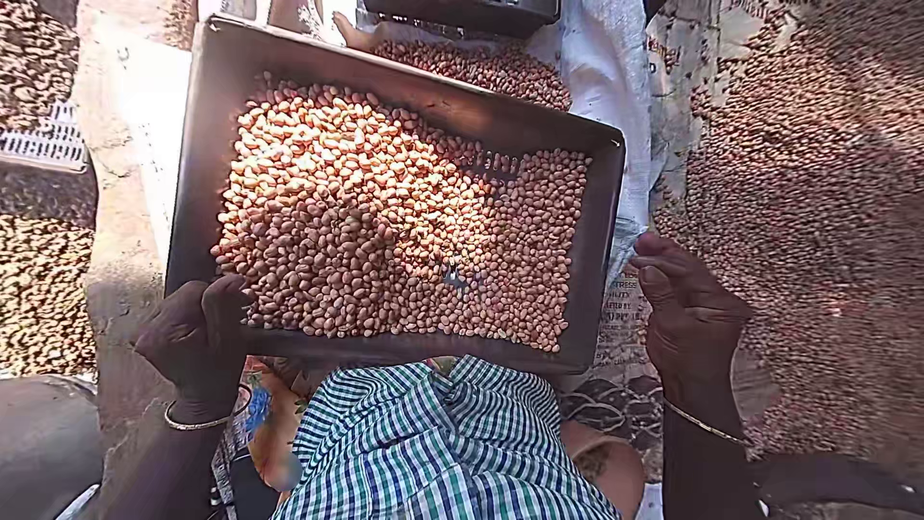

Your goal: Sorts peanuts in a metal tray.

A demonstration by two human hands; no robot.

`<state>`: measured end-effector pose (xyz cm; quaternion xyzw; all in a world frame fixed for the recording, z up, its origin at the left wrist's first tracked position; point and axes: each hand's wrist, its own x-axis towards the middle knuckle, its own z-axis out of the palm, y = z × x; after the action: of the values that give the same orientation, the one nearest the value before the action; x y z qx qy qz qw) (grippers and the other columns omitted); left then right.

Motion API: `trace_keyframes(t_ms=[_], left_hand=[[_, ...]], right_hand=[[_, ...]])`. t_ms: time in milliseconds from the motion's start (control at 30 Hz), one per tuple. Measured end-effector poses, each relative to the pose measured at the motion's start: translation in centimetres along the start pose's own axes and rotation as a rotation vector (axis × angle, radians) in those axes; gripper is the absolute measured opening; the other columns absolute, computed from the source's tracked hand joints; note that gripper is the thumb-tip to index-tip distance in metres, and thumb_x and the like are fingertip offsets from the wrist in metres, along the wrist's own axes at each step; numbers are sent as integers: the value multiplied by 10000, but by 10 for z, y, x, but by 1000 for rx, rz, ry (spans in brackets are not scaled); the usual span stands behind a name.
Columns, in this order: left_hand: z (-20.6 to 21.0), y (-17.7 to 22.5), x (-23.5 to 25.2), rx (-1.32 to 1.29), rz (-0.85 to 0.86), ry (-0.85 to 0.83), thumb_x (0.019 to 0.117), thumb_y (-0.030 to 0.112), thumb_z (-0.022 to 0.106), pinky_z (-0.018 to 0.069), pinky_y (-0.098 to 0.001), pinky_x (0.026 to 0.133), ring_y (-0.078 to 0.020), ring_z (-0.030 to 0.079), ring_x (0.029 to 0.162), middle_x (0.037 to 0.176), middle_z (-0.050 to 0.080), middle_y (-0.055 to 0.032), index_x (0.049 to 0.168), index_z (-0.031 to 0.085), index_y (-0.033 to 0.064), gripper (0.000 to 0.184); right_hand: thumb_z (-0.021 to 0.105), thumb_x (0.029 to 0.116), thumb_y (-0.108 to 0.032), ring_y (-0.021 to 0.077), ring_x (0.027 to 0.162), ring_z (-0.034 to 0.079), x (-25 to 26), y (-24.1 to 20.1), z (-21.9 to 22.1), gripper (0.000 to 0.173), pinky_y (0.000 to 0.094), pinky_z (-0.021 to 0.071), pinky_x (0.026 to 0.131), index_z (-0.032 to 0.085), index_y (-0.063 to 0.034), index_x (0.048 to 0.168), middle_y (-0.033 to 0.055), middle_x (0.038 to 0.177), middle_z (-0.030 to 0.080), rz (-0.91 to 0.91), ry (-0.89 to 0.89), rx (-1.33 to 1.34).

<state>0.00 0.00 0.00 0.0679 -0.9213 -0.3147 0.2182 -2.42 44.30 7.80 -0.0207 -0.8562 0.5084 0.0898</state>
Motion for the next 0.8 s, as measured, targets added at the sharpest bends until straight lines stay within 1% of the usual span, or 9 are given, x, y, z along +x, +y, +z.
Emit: trace_keyframes(t_ms=[100, 333, 433, 500, 567, 633, 667, 767, 800], left_hand=[[0, 2, -3, 2, -2, -2, 1074, 226, 455, 430, -221, 633, -73, 536, 599, 609, 546, -165, 724, 560, -148, 522], [5, -1, -3, -9, -1, 69, 1069, 239, 474, 437, -228, 590, -66, 540, 549, 574, 522, -126, 678, 520, -96, 517], [4, 2, -3, -2, -1, 63, 1073, 247, 485, 436, -226, 589, -65, 545, 553, 577, 523, -119, 681, 529, -86, 516], [4, 3, -4, 5, 3, 76, 1070, 236, 495, 430, -214, 581, -56, 540, 552, 577, 535, -121, 683, 551, -96, 513], [4, 1, -4, 6, 22, 74, 1072, 250, 493, 425, -216, 572, -57, 532, 546, 573, 529, -114, 672, 543, -85, 524], [5, 1, -1, 4, 23, 55, 1082, 283, 479, 414, -231, 563, -75, 518, 536, 570, 511, -113, 667, 529, -77, 552], [5, 1, -1, 10, 19, 49, 1082, 287, 476, 414, -237, 560, -81, 519, 532, 567, 511, -116, 665, 529, -77, 557], [4, 0, -2, 19, 20, 51, 1080, 288, 475, 417, -230, 561, -77, 521, 530, 564, 504, -111, 664, 527, -75, 554], [4, 1, -2, 14, 24, 52, 1078, 280, 482, 422, -233, 568, -85, 526, 533, 566, 511, -124, 668, 532, -87, 552]], right_hand=[[643, 965, -30, 126, 1208, 636, 12, -2, 58, 173, 236, 485, 1041, 713, 92, 1066, 181, 1302, 658, -171, -235, -205], [607, 981, -25, 416, 1213, 651, 23, 33, 117, 250, 460, 512, 1035, 702, 109, 1169, 265, 1332, 645, -368, -409, -505], [627, 954, 19, 243, 1091, 699, 28, 35, 115, 123, 319, 537, 967, 710, 76, 1025, 177, 1176, 712, -219, -279, -148], [485, 1038, -9, 49, 982, 712, 37, 19, 111, 179, 200, 576, 888, 645, -91, 1043, -14, 1117, 736, 179, -207, 441], [379, 1052, -89, -22, 762, 634, 37, 12, 112, 241, 141, 532, 686, 592, -202, 1048, -88, 1004, 683, 377, -290, 592], [513, 996, -21, -17, 577, 454, 35, 10, 124, 172, 119, 388, 515, 639, -107, 1074, -45, 831, 557, 239, -420, 247], [591, 985, -28, 54, 622, 438, 36, 8, 130, 172, 176, 375, 547, 685, -54, 1127, 26, 865, 531, 92, -483, 5], [693, 935, -55, 347, 784, 624, 41, 10, 151, 206, 447, 524, 711, 738, 40, 1112, 244, 922, 621, -233, -519, -385], [695, 923, -52, 331, 767, 638, 45, 12, 153, 171, 438, 525, 713, 747, 64, 1038, 239, 895, 648, -229, -488, -351]])
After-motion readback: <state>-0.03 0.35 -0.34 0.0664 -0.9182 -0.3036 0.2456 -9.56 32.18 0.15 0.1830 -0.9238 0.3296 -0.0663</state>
